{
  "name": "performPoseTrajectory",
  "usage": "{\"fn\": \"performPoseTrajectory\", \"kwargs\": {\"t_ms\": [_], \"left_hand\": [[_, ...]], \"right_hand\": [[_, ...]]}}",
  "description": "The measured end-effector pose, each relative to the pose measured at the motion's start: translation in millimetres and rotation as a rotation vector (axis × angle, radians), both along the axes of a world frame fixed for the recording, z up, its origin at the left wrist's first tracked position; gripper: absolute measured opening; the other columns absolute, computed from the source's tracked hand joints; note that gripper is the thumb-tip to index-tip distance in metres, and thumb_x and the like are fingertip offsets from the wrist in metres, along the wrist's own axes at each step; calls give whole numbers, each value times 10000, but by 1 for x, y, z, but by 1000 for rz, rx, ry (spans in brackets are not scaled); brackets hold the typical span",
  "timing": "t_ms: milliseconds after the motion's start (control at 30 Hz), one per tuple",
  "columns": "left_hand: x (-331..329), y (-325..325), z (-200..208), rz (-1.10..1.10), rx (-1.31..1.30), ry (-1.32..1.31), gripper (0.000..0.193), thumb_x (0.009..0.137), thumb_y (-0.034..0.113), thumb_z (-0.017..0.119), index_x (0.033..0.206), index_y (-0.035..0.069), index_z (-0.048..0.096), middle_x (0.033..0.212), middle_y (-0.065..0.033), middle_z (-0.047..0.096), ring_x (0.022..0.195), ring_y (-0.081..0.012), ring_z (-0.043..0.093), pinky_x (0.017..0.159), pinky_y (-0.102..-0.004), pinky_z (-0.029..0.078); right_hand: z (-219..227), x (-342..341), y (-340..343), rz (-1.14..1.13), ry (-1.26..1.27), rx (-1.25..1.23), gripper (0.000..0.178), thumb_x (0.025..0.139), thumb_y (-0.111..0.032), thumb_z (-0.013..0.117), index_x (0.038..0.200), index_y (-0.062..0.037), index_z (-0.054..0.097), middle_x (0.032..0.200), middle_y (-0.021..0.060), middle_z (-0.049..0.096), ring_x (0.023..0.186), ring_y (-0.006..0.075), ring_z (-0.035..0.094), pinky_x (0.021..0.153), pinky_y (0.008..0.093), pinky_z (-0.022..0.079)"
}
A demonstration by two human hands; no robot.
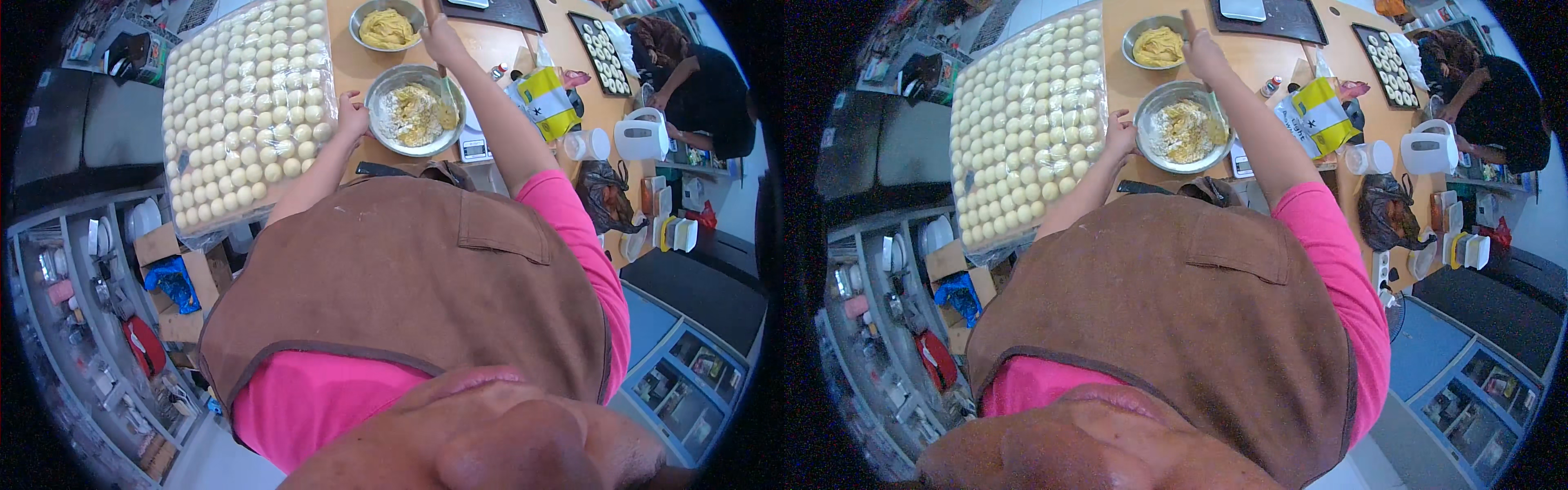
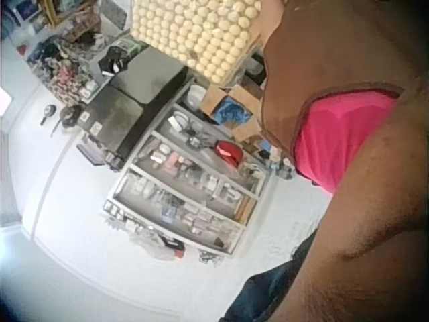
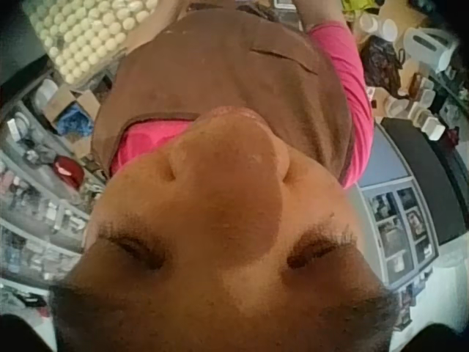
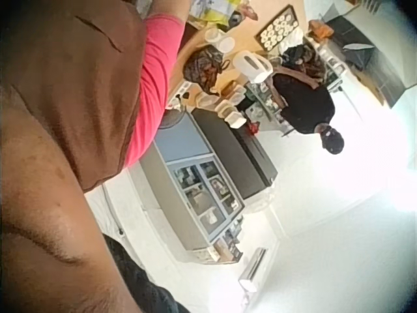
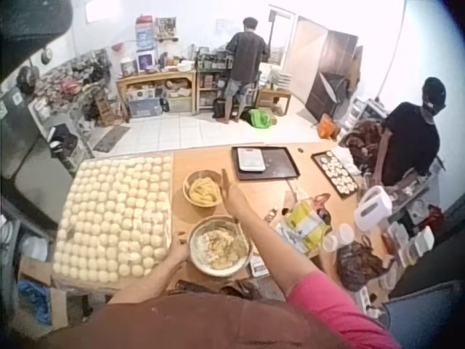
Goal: The person stirs a mixture in a bowl using a wooden spoon, gradually adding ingredients from a small container.
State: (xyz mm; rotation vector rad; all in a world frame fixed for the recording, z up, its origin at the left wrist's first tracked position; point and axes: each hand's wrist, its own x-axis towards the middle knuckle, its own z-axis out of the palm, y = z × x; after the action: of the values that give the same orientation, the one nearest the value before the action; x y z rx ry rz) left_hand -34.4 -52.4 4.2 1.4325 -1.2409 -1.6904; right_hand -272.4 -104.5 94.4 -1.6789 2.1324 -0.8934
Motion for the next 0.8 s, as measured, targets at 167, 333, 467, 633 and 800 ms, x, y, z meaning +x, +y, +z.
{"fn": "performPoseTrajectory", "kwargs": {"t_ms": [167, 333, 467, 633, 800], "left_hand": [[-5, 2, -9, 23, -8, 19, 445, 772, -6, 471, 1166, 62, 275, 880, -127, 504, 623, -227, 585, 325, -369, 509], [-11, 9, -8, 87, -21, 16, 403, 759, -31, 471, 1111, 65, 300, 812, -93, 489, 533, -198, 547, 280, -319, 457], [-12, 15, -8, 156, -24, -12, 366, 775, -3, 465, 1105, 52, 317, 839, -114, 510, 551, -202, 552, 272, -307, 440], [-11, 27, -8, 187, -27, -40, 328, 789, 29, 466, 1096, 45, 351, 865, -123, 526, 578, -211, 563, 269, -300, 433], [-9, 33, -11, 197, -70, -15, 316, 788, 32, 468, 1087, 45, 365, 885, -124, 522, 577, -215, 562, 278, -304, 449]], "right_hand": [[-12, -31, 14, -131, -85, 127, 355, 867, -197, 450, 1007, 110, 339, 687, 232, 584, 513, 274, 618, 440, 363, 510], [-19, -42, 38, -292, -352, 269, 421, 875, -204, 494, 1070, 103, 282, 771, 220, 579, 549, 279, 625, 444, 380, 534], [-19, -42, 68, -424, -561, 196, 436, 873, -206, 508, 1059, 109, 270, 834, 252, 582, 548, 276, 637, 425, 368, 526], [-42, -54, 110, -502, -779, 55, 477, 876, -200, 524, 1138, 46, 210, 868, 221, 546, 514, 256, 610, 381, 358, 507], [-39, -36, 154, -674, -967, -24, 457, 903, -193, 475, 1170, 11, 165, 992, 220, 483, 640, 284, 616, 465, 398, 545]]}}
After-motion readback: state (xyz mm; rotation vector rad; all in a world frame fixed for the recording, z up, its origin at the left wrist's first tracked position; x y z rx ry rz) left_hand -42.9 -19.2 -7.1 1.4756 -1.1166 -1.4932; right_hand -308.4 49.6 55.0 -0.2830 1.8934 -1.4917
